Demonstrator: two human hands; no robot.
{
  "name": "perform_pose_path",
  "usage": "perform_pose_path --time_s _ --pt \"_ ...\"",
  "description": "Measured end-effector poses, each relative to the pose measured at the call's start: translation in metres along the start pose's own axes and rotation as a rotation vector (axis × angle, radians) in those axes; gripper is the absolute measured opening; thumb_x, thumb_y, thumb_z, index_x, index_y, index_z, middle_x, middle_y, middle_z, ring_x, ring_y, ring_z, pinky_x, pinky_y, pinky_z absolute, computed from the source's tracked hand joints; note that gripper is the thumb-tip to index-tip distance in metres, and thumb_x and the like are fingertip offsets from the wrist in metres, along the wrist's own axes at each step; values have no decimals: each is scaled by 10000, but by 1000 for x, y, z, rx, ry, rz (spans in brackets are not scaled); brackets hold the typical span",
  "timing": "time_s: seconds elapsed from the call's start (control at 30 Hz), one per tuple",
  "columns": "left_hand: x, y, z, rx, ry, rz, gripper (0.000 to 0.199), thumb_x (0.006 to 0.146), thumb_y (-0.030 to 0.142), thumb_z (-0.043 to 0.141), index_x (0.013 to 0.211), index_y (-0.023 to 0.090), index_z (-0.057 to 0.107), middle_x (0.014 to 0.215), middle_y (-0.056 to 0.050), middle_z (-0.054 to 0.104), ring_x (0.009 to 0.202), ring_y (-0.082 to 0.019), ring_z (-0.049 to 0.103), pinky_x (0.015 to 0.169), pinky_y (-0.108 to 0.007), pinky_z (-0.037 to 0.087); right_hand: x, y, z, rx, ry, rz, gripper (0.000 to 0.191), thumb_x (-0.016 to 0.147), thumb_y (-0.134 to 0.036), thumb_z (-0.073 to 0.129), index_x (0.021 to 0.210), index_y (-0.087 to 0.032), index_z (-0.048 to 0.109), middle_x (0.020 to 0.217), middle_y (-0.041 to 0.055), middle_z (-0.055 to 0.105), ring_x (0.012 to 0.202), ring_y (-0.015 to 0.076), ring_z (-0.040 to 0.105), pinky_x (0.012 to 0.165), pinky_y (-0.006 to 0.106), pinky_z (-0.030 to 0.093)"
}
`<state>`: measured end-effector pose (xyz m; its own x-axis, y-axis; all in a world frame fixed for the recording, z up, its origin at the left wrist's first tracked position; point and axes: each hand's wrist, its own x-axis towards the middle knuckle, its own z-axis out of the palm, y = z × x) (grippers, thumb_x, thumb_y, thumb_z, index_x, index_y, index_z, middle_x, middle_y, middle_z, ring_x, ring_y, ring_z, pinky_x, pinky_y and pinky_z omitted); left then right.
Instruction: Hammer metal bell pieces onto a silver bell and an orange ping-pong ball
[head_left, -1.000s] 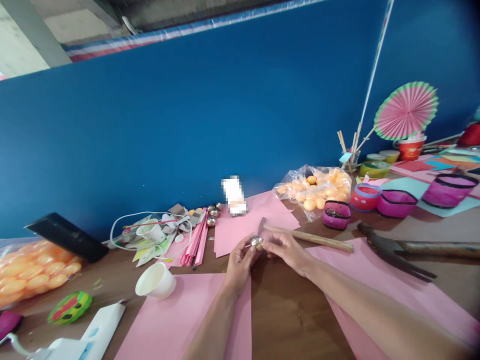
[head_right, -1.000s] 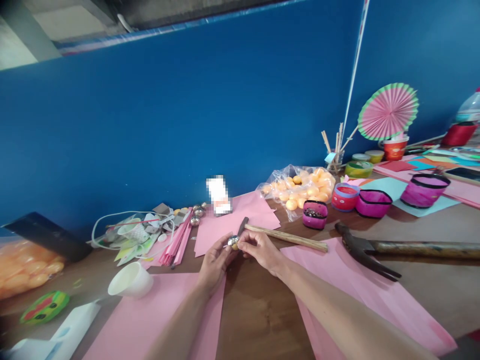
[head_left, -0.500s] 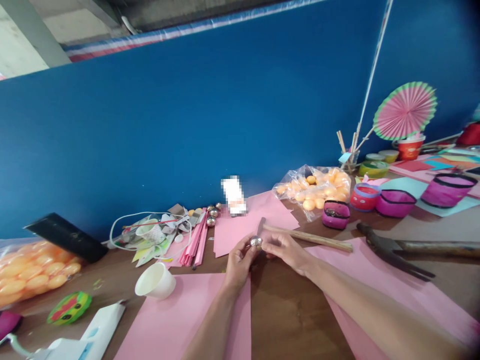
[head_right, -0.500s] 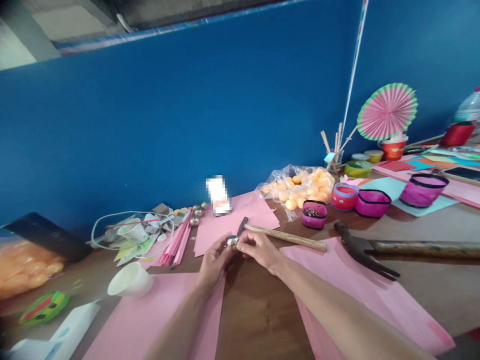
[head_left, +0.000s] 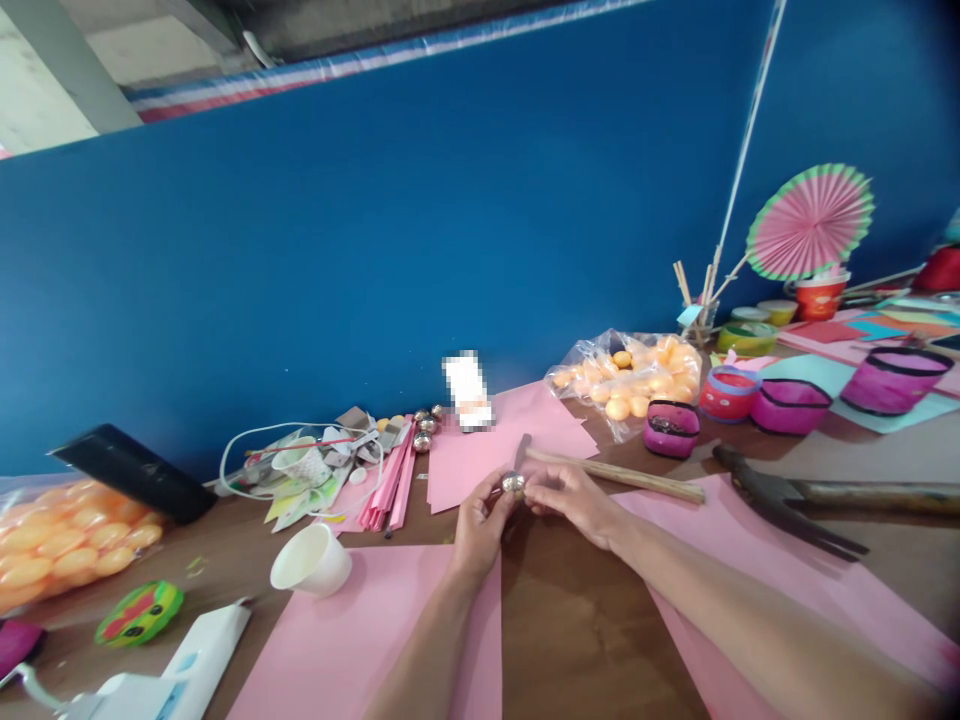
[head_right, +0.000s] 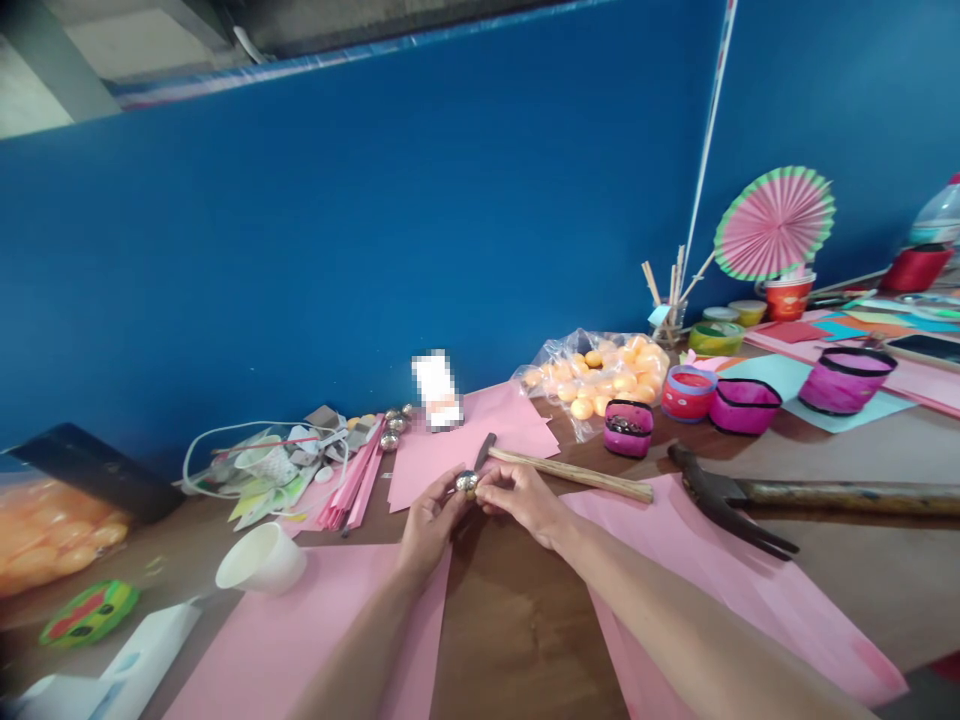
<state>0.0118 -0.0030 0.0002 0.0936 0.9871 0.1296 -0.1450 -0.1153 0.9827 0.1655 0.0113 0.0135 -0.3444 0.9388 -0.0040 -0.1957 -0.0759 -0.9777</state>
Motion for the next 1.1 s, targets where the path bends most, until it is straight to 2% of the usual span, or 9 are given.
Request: perform_pose_path --time_s 0.27,0.43,0.67,1.1 --pt "-1 4 2 12 19 -6 404 721 271 596 1111 171 557 1082 -73 626 989 -216 570 886 -346 428 1 5 -2 34 -22 -39 239 655 -342 670 786 -160 590 753 12 595 716 128 566 663 279 473" --pt "-1 6 3 34 10 -3 401 720 282 599 1106 181 564 1070 -64 633 987 -213 569 879 -330 427 1 5 -1 29 -10 -33 221 656 -339 673 724 -149 584 712 5 584 666 111 557 658 274 468" --pt "-2 5 3 45 0 4 407 730 279 588 1123 177 554 1046 -64 641 972 -211 573 868 -329 427 2 6 -1 97 -21 -58 295 652 -296 680 889 -160 570 822 16 598 692 101 552 634 249 462" --pt "-3 10 5 26 -25 -5 424 724 283 592 1134 181 552 1066 -66 636 1010 -234 558 905 -376 412 0 3 3 60 23 -40 374 629 -318 698 947 -179 558 792 6 601 639 98 548 603 253 468"
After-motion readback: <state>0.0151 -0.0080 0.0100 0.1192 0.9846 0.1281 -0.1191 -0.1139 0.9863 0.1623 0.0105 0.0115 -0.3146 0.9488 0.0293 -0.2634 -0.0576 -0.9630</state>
